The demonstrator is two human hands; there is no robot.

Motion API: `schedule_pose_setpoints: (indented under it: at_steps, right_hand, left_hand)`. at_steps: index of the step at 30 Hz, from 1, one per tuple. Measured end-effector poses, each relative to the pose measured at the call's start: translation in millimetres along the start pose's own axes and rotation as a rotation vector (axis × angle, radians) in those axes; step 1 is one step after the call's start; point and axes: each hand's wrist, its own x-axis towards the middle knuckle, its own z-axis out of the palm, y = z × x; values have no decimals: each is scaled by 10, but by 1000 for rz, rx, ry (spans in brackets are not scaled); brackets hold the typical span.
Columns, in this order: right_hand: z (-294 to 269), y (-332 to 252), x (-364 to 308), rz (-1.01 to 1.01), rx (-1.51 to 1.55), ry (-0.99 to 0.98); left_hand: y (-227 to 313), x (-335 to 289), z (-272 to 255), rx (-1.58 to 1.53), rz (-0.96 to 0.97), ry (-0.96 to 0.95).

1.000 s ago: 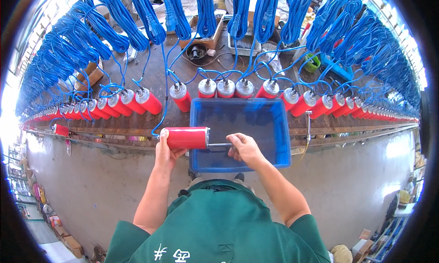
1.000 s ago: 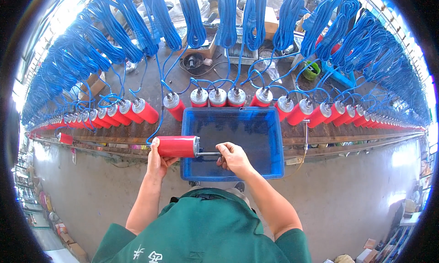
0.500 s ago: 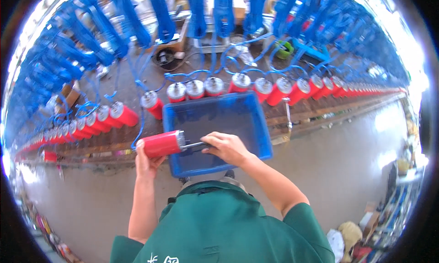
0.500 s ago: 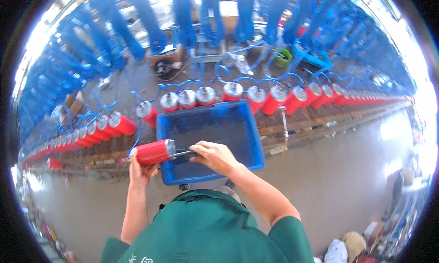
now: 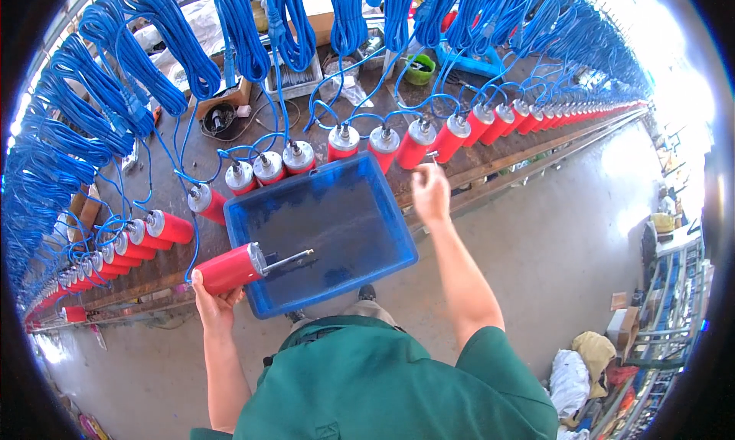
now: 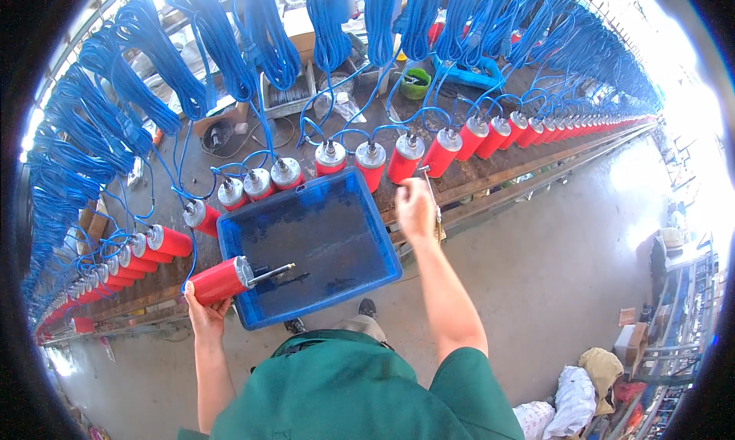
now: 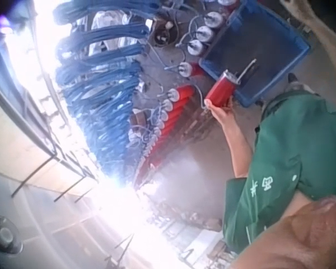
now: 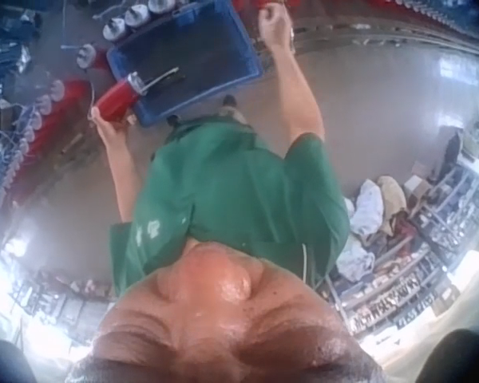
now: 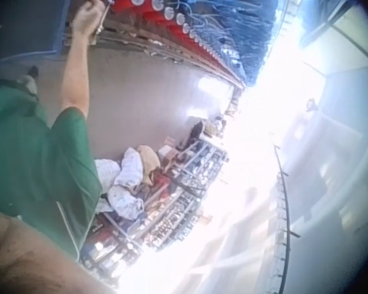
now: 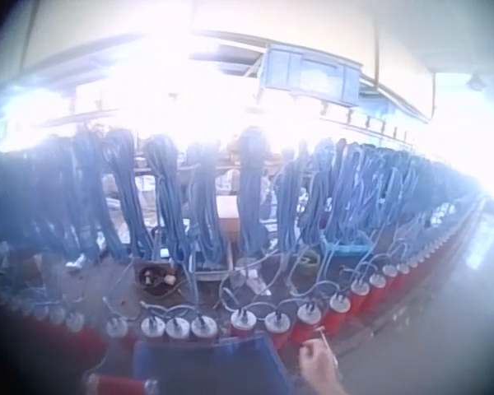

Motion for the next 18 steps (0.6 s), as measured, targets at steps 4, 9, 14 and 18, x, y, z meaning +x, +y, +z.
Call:
schedule_pose_setpoints:
  at_steps: [4,9,14,18]
  right_hand:
    - [37,979,142,258,-495,-19]
    - [190,1056,299,491,-435,-303]
    - [-66,1138,239,717,575,-246]
    - [-910,-72,-82,433,833,-236]
  left_hand:
    - [-20,66,-87,-1,-26,-19]
    - [-25,58,-148,-11,-12,-7]
    - [-25,11,-81,-10,-5,5]
    - [-9,2,-84,0,-24,-21]
